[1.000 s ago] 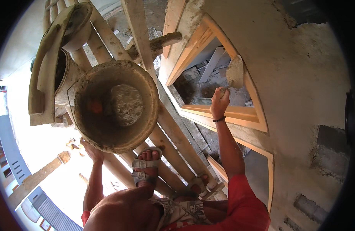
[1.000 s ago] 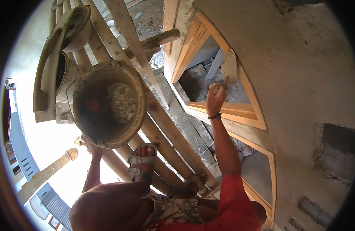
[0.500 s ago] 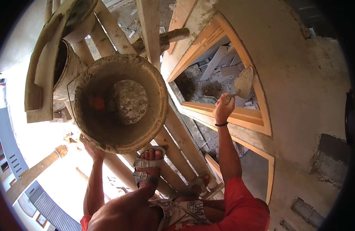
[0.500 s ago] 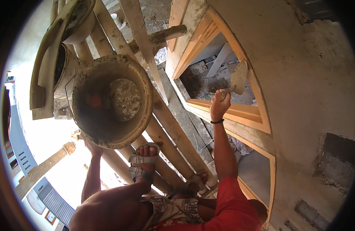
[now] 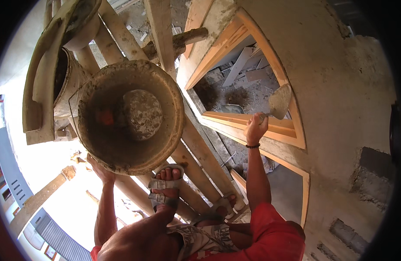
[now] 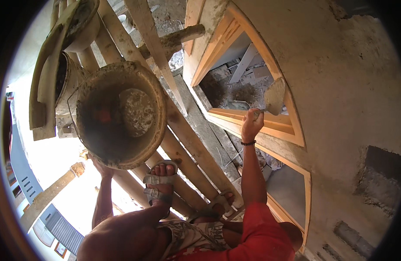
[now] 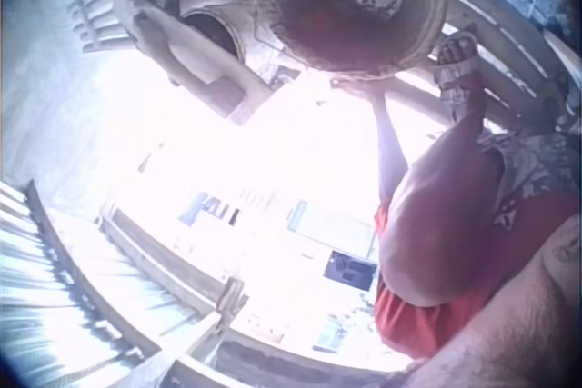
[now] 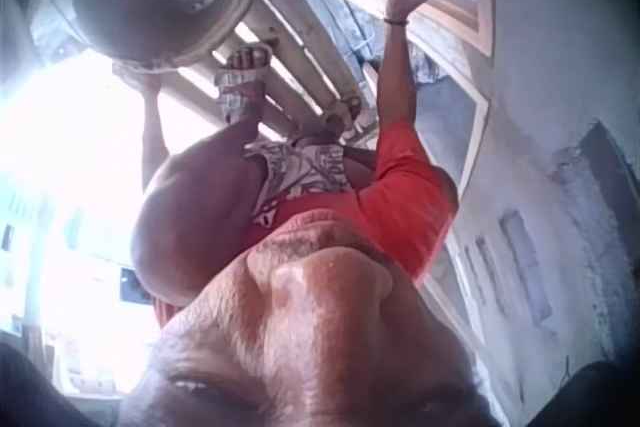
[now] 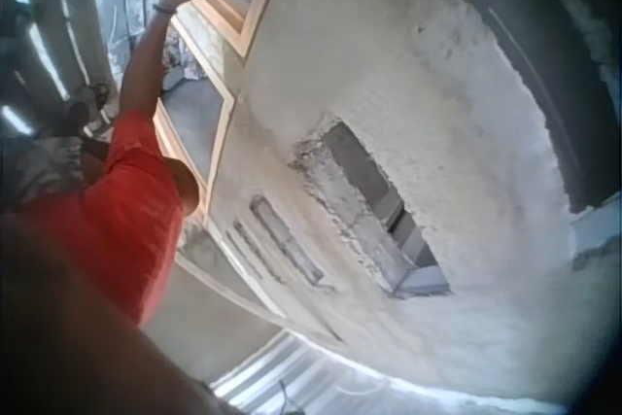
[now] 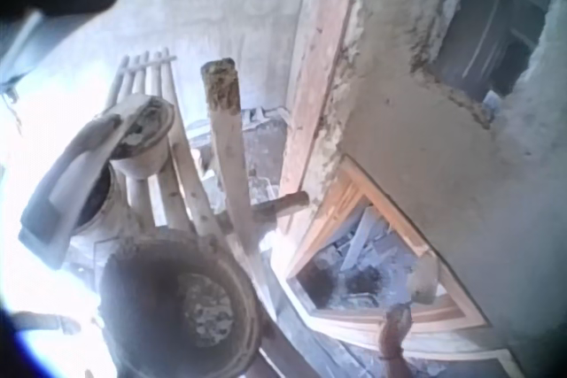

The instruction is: The person applies plaster to the edges of a window frame using a trowel, taking material from a bucket while perched on a bamboo scaffold.

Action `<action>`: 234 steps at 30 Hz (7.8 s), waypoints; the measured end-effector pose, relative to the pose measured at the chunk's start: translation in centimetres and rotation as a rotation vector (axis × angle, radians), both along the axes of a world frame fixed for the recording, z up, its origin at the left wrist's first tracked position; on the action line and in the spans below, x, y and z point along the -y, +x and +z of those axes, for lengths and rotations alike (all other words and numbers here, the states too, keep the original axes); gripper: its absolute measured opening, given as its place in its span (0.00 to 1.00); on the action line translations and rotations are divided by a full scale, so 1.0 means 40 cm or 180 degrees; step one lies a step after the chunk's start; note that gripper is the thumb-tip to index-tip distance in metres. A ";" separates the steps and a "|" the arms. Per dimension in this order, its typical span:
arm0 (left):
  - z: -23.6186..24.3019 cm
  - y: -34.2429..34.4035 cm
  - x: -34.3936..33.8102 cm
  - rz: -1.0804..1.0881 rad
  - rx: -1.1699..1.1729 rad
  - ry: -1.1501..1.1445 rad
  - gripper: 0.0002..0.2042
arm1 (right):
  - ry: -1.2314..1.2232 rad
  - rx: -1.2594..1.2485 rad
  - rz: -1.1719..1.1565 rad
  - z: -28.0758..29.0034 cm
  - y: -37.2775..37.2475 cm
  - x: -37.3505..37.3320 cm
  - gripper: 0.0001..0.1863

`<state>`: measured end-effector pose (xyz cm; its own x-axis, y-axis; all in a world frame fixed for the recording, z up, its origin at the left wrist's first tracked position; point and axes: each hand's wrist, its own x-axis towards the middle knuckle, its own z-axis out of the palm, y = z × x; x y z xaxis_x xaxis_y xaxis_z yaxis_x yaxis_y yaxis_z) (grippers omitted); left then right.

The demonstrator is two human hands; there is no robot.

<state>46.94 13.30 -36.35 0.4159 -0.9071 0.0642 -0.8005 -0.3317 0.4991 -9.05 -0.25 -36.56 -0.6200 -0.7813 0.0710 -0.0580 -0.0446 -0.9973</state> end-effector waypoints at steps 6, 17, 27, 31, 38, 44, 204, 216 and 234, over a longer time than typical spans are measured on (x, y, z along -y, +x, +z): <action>-0.008 -0.003 0.004 0.0257 -0.0489 -0.0123 0.39 | 0.0331 -0.0397 0.0252 0.014 0.031 0.115 0.11; 0.011 -0.019 0.012 0.0314 -0.0731 -0.0043 0.37 | -0.0072 0.0039 -0.0272 0.000 -0.014 -0.058 0.10; -0.015 0.018 -0.006 0.0141 -0.0147 -0.0074 0.38 | 0.0405 -0.0464 0.0236 0.004 0.075 0.137 0.12; -0.028 0.024 -0.011 0.0177 -0.0359 0.0108 0.40 | 0.0427 -0.0699 0.0203 -0.007 0.092 0.203 0.14; 0.018 -0.020 0.016 0.0512 -0.0489 0.0028 0.36 | 0.0489 -0.0715 0.0257 0.003 0.168 0.344 0.14; 0.025 -0.016 0.009 0.0573 -0.0399 0.0051 0.36 | 0.0425 -0.0101 0.0367 0.068 0.180 0.246 0.12; 0.061 -0.053 0.040 0.0866 -0.0888 0.0039 0.35 | 0.0842 -0.0988 0.0699 0.127 0.260 0.432 0.15; 0.052 -0.045 0.034 0.0829 -0.0584 0.0168 0.35 | 0.1050 -0.0888 0.0731 0.162 0.245 0.418 0.16; 0.054 -0.046 0.036 0.0813 -0.0774 -0.0072 0.34 | 0.1150 -0.1666 0.0533 0.114 0.273 0.460 0.20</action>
<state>45.11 11.87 -34.18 0.6348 -0.7714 -0.0455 -0.5500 -0.4925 0.6745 1.87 -18.66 -32.00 -0.4427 -0.8955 0.0453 -0.5608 0.2372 -0.7932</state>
